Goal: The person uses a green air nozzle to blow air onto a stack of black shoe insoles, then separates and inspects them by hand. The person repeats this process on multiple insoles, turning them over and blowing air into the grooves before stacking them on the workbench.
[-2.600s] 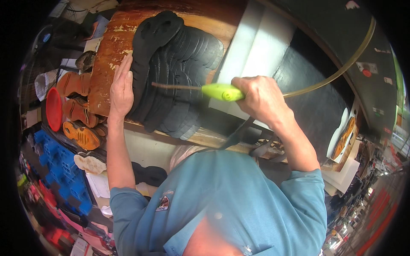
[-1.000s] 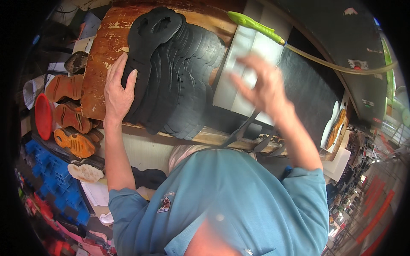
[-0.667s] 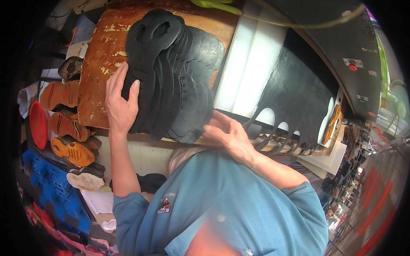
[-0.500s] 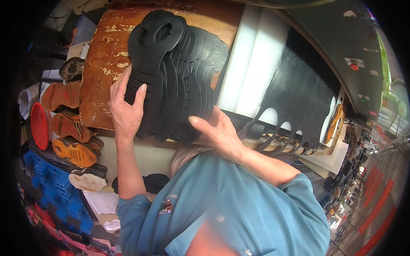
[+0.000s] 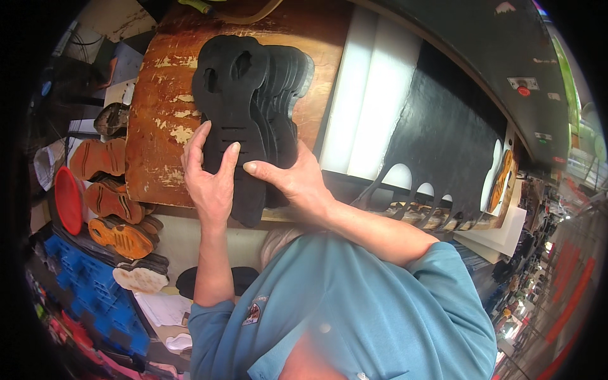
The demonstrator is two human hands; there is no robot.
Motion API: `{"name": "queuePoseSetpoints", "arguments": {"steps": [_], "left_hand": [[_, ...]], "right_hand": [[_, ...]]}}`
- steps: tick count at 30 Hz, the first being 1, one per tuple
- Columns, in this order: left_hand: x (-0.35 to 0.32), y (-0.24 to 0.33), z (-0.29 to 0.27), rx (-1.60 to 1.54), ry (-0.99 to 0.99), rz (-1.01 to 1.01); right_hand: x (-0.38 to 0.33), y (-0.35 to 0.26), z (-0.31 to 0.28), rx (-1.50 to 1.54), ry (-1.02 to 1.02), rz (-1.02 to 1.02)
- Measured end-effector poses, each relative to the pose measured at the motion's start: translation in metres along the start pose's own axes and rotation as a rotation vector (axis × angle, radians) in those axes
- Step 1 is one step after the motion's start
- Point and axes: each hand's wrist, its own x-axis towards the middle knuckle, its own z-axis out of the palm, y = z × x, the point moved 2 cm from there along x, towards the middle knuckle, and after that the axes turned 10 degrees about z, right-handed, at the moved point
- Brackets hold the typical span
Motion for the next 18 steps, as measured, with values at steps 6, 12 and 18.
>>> {"name": "queuePoseSetpoints", "arguments": {"steps": [6,12,18], "left_hand": [[-0.001,-0.003,-0.010,-0.406,0.013,-0.395],[-0.010,0.018,-0.025,-1.000,-0.154,-0.751],[0.003,0.042,-0.027,-0.858,-0.229,-0.683]], "right_hand": [[0.007,-0.001,-0.015,0.167,-0.110,0.108],[-0.002,0.006,-0.023,0.263,-0.254,0.137],[-0.003,0.013,-0.020,0.217,-0.317,0.049]]}}
